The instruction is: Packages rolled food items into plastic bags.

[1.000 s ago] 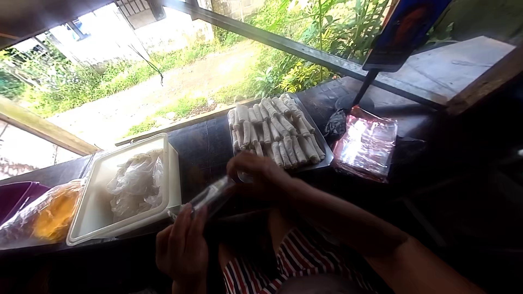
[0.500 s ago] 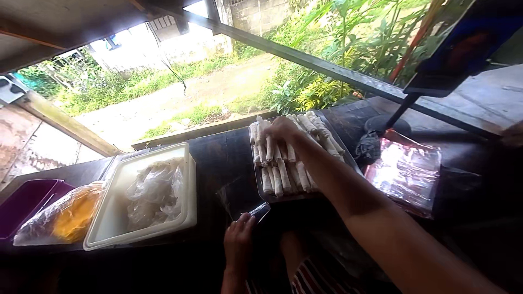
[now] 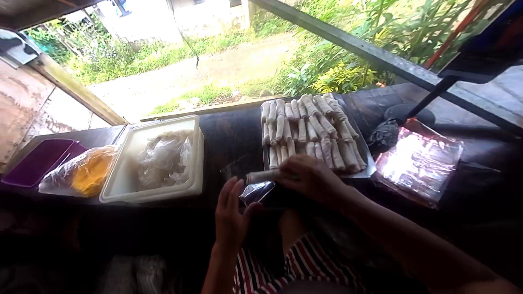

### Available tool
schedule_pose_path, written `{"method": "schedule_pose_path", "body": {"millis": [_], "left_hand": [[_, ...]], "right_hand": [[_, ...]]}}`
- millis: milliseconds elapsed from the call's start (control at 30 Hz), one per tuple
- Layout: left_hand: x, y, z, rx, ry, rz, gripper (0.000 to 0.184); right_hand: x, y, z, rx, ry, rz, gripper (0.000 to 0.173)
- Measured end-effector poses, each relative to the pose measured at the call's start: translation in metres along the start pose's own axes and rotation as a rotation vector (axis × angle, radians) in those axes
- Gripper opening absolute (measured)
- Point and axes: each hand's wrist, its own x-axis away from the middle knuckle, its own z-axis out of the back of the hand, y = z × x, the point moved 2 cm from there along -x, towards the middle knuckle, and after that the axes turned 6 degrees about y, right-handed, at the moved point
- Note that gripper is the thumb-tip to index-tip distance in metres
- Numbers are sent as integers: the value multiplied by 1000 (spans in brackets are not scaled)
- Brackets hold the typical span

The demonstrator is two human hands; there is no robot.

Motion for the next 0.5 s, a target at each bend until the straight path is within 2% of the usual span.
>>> {"method": "schedule_pose_path", "body": {"millis": [67, 167, 233, 333, 500], "left_hand": [[-1, 14, 5, 96, -117, 21, 67], [6, 27, 7, 197, -219, 70, 37], [10, 31, 10, 249, -228, 105, 31], [14, 37, 11, 284, -224, 121, 33], [19, 40, 15, 232, -311, 86, 42]], "right_hand": [[22, -19, -5, -32, -16, 63, 14], [43, -33, -9, -106, -21, 78, 14], [52, -33, -11, -184, -29, 50, 21], [64, -35, -16, -295, -51, 23, 37], [72, -37, -21, -382, 36, 12, 30]]}}
